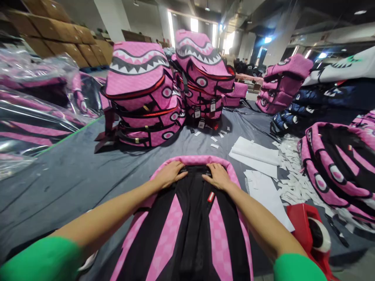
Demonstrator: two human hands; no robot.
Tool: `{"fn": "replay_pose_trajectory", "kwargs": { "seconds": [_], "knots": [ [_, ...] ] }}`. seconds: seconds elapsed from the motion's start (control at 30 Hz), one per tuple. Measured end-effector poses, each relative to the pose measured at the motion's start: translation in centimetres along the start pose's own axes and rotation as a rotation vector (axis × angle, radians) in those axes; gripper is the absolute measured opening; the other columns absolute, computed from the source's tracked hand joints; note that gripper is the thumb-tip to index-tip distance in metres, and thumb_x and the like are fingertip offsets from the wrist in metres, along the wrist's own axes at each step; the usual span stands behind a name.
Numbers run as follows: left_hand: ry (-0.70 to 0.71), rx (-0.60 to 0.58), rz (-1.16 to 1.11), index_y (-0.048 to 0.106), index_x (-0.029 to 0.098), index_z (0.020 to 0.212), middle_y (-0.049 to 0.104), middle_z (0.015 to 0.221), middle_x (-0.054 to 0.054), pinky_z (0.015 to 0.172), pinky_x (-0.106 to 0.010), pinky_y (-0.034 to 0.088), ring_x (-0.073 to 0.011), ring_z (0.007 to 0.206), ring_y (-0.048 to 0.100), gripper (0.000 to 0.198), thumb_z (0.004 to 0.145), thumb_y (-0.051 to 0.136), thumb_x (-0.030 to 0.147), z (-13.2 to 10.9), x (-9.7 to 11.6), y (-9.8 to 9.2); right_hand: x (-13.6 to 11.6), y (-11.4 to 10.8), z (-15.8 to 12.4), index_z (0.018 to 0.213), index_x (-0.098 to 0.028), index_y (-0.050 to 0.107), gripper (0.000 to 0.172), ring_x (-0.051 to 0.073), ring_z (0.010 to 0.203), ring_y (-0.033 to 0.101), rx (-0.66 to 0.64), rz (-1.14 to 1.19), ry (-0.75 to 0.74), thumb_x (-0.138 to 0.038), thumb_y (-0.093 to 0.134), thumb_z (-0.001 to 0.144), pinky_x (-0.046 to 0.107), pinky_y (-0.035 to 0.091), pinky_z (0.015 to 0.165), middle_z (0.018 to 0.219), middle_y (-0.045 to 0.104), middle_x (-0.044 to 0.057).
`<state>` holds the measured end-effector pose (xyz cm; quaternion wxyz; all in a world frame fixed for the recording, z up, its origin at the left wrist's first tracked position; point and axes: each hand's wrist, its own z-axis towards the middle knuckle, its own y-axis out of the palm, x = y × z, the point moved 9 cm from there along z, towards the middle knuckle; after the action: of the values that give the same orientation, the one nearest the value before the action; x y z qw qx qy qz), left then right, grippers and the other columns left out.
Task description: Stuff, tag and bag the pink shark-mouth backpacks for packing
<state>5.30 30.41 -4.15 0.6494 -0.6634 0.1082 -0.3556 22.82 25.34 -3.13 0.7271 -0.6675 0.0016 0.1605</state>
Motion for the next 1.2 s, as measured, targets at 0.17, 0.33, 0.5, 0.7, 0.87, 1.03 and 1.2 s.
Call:
{"fn": "replay_pose_trajectory", "kwargs": {
  "seconds": [0.17,0.33,0.5,0.7,0.87,1.03,1.2],
  "knots": [
    [-0.163,-0.038,-0.006,0.064,0.011,0.116,0.064,0.124,-0.021,0.105,-0.044,0.041,-0.0342,0.121,0.057,0.053,0.094,0.043,0.055,4.3,-1.7,-0.6,1.2,0.8,4.7,0.129,-0.017,0.056,0.047,0.032,0.114,0.055,-0.033,-0.143,0.126,-0.052,0.046,0.099,0.044,0.041,0.098,0.123,0.061,0.017],
    [-0.316,-0.107,-0.057,0.023,0.015,0.157,0.029,0.159,-0.027,0.111,-0.057,0.030,-0.0454,0.147,0.028,0.097,0.086,0.032,0.081,1.1,1.9,1.0,0.6,1.3,6.0,0.126,-0.013,0.057,0.048,0.036,0.110,0.056,0.055,-0.191,0.198,-0.050,0.042,0.100,0.050,0.040,0.095,0.116,0.063,0.023],
    [-0.327,-0.231,-0.012,0.018,0.020,0.159,0.000,0.165,-0.025,0.116,-0.066,0.012,-0.0479,0.150,0.001,0.099,0.083,0.045,0.077,-0.6,5.4,3.7,0.1,0.8,6.9,0.124,-0.011,0.059,0.046,0.036,0.110,0.058,0.069,-0.171,0.180,-0.046,0.040,0.102,0.050,0.041,0.095,0.116,0.064,0.025],
    [-0.391,-0.013,0.093,0.026,0.018,0.157,0.007,0.165,-0.023,0.119,-0.057,0.017,-0.0423,0.152,0.012,0.082,0.092,0.048,0.062,-1.5,3.7,2.0,2.9,-4.2,7.6,0.129,-0.025,0.060,0.038,0.026,0.126,0.053,0.012,-0.126,0.058,-0.021,0.064,0.091,0.036,0.040,0.104,0.133,0.061,0.011],
    [-0.357,0.102,0.071,0.022,0.034,0.157,0.013,0.167,-0.017,0.117,-0.060,0.020,-0.0438,0.151,0.016,0.075,0.092,0.051,0.057,-2.3,3.5,2.5,5.9,-4.0,10.6,0.121,-0.024,0.066,0.052,0.026,0.107,0.066,-0.123,-0.127,0.137,-0.021,0.083,0.072,0.031,0.050,0.084,0.117,0.071,0.007],
    [-0.348,0.067,0.075,0.039,0.047,0.148,0.015,0.168,-0.011,0.113,-0.066,0.021,-0.0501,0.149,0.016,0.064,0.088,0.057,0.061,-0.2,2.5,3.3,6.5,-1.3,14.7,0.094,-0.022,0.073,0.047,0.029,0.095,0.070,-0.224,-0.162,0.217,-0.016,0.093,0.052,0.031,0.052,0.077,0.098,0.075,0.007],
    [-0.365,0.144,0.072,0.041,0.046,0.147,0.017,0.167,-0.008,0.113,-0.061,0.025,-0.0476,0.148,0.023,0.061,0.090,0.054,0.062,0.8,2.1,2.0,4.4,-3.3,11.5,0.127,-0.020,0.062,0.052,0.032,0.124,0.058,-0.128,-0.175,0.199,-0.022,0.078,0.078,0.042,0.048,0.098,0.132,0.062,0.017]
  ]
}}
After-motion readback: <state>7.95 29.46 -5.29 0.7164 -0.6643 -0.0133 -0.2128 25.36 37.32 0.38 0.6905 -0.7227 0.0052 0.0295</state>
